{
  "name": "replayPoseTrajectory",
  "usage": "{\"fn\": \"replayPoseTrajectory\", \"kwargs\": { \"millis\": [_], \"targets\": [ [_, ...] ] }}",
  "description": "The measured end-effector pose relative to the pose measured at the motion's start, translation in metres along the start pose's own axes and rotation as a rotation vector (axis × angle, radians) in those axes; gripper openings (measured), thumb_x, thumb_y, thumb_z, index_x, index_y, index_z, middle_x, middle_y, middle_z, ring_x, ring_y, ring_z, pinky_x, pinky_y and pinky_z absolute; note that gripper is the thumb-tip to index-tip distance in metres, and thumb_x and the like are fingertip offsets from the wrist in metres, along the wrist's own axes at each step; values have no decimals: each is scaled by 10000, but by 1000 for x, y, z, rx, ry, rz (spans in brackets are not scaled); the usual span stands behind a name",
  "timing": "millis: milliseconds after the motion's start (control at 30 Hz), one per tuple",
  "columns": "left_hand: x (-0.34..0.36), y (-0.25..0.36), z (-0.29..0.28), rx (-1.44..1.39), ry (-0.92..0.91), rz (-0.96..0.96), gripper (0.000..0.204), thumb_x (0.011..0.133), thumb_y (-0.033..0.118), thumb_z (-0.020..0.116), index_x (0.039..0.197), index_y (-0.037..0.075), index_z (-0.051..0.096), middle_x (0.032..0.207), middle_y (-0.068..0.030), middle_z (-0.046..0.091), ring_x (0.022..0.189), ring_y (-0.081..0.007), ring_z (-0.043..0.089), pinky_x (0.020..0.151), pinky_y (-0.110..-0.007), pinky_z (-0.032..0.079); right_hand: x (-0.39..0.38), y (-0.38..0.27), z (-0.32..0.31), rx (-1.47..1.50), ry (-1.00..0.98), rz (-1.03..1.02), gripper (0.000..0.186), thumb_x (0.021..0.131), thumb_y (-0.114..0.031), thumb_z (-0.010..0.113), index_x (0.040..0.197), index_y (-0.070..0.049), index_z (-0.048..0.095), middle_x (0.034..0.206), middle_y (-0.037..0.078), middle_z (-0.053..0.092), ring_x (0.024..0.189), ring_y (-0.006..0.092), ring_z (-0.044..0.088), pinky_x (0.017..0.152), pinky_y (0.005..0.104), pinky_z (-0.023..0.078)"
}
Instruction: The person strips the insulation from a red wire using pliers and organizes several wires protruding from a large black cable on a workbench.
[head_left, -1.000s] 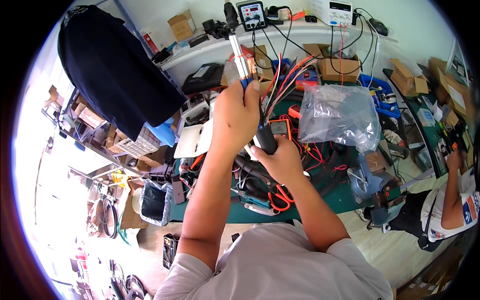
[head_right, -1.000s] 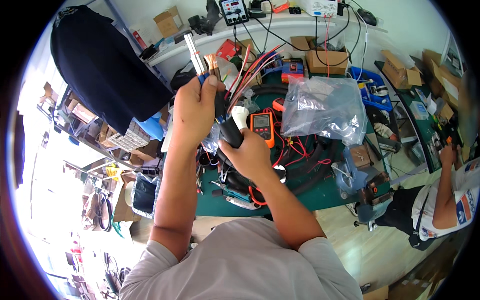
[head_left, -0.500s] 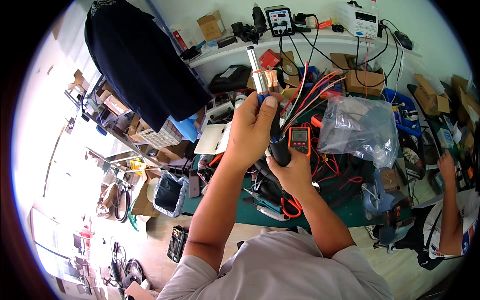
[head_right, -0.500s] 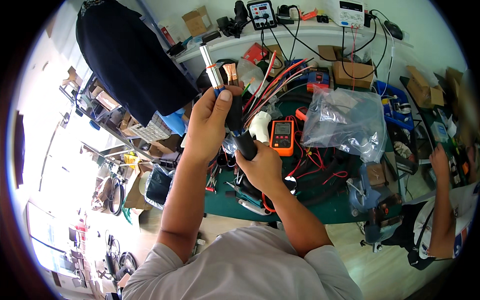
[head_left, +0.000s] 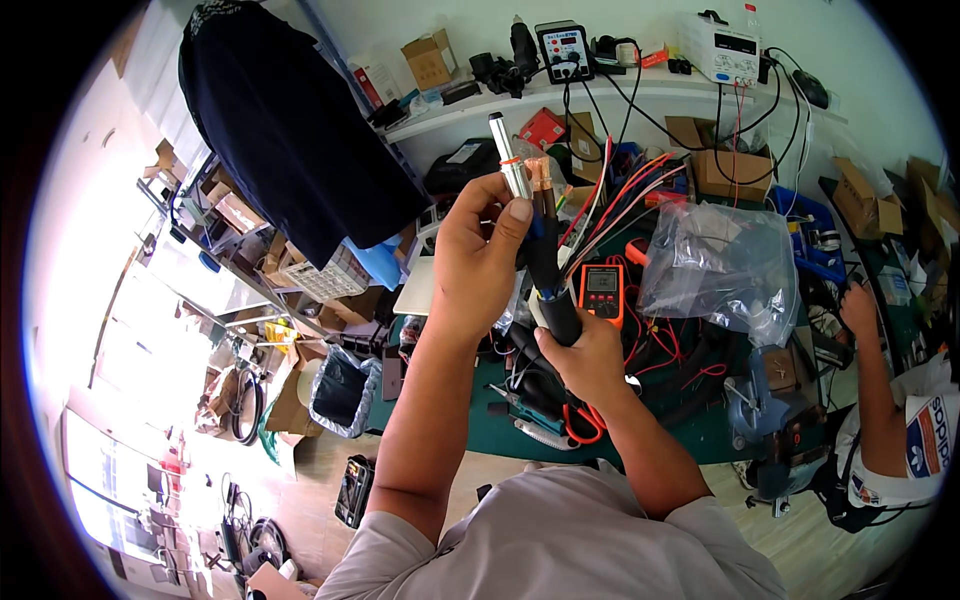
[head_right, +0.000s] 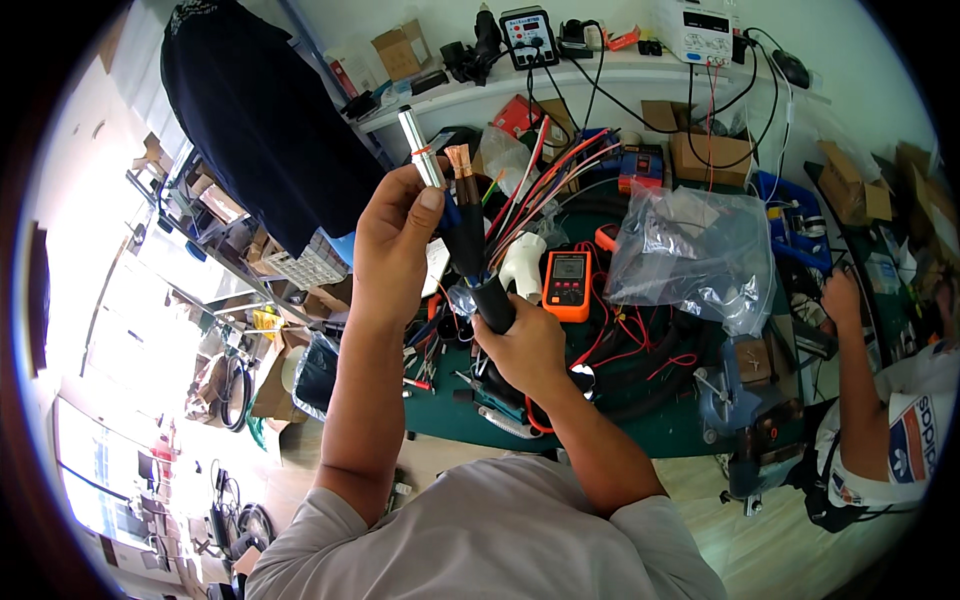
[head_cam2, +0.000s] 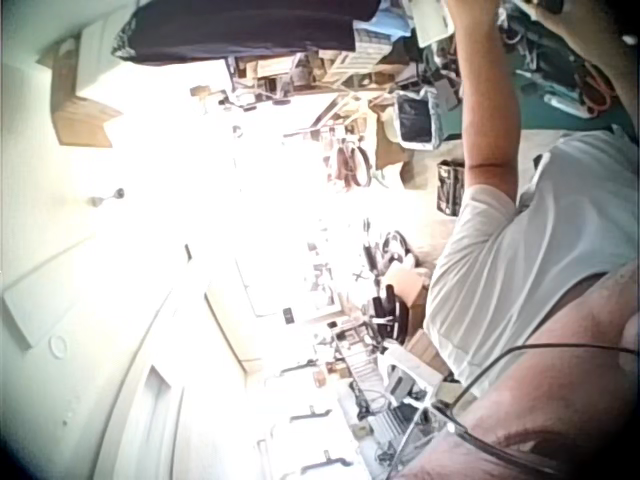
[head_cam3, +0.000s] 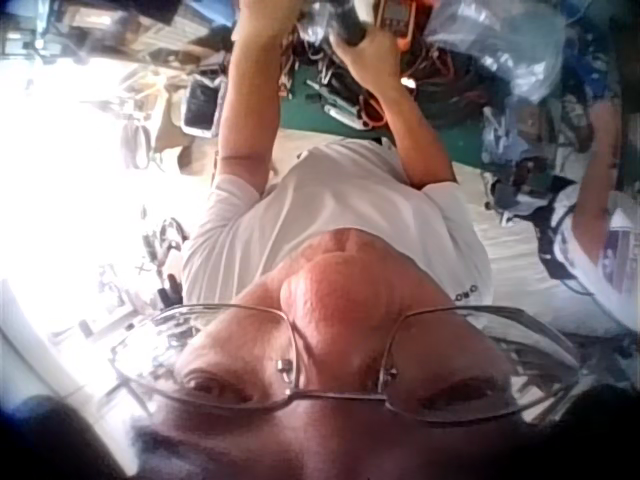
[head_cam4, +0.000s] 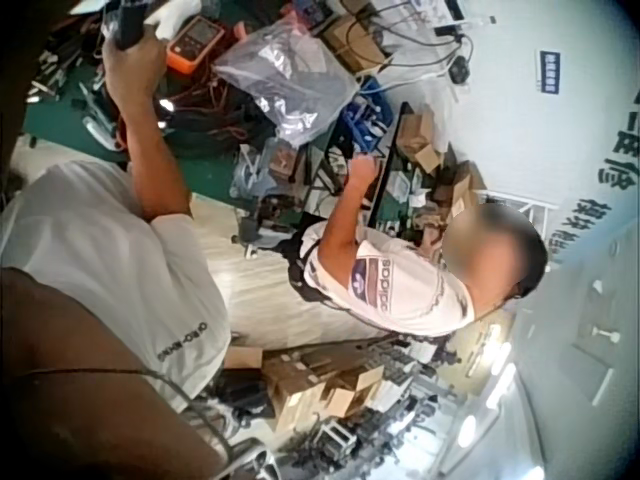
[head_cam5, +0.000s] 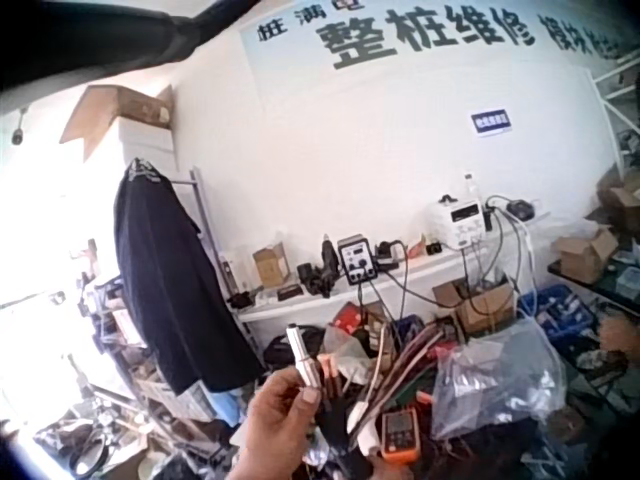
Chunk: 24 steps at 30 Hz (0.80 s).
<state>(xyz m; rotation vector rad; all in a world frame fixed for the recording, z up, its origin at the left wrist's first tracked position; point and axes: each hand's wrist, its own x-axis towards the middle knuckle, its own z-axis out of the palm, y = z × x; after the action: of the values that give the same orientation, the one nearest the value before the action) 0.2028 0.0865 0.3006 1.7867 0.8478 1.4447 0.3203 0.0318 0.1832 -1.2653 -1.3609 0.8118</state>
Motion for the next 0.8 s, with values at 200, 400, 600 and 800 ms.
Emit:
{"fn": "replayPoseTrajectory", "kwargs": {
  "millis": [200, 400, 600, 800],
  "targets": [
    [-1, 4, 2, -117, -23, -21, 303, 987, 162, 573, 1226, -24, 567, 1045, -52, 645, 974, -110, 582, 901, -276, 452, -1, 5, 1, -1, 33, -38, 225, 791, -259, 729, 867, -50, 692, 677, 107, 672, 640, 263, 675, 621, 372, 522],
    [-3, 4, 2, -187, -45, 5, 306, 975, 94, 555, 1250, -39, 547, 1081, -84, 645, 1000, -142, 604, 918, -301, 468, -1, 6, 0, 12, 31, -33, 234, 787, -269, 732, 856, -48, 695, 670, 110, 665, 632, 275, 669, 618, 383, 519],
    [-4, 3, 5, -230, 8, -10, 295, 962, 75, 568, 1235, -38, 560, 1088, -89, 646, 980, -140, 609, 911, -300, 471, 0, 8, 0, 7, 16, -7, 241, 786, -280, 730, 844, -50, 691, 669, 116, 662, 630, 286, 666, 618, 390, 519],
    [-4, 3, 8, -270, 48, -4, 288, 954, 84, 593, 1210, -48, 583, 1073, -85, 653, 964, -127, 606, 894, -282, 470, -1, 6, -1, -16, 25, -31, 240, 790, -282, 725, 831, -49, 683, 664, 115, 659, 627, 287, 665, 617, 394, 519]
  ]
}}
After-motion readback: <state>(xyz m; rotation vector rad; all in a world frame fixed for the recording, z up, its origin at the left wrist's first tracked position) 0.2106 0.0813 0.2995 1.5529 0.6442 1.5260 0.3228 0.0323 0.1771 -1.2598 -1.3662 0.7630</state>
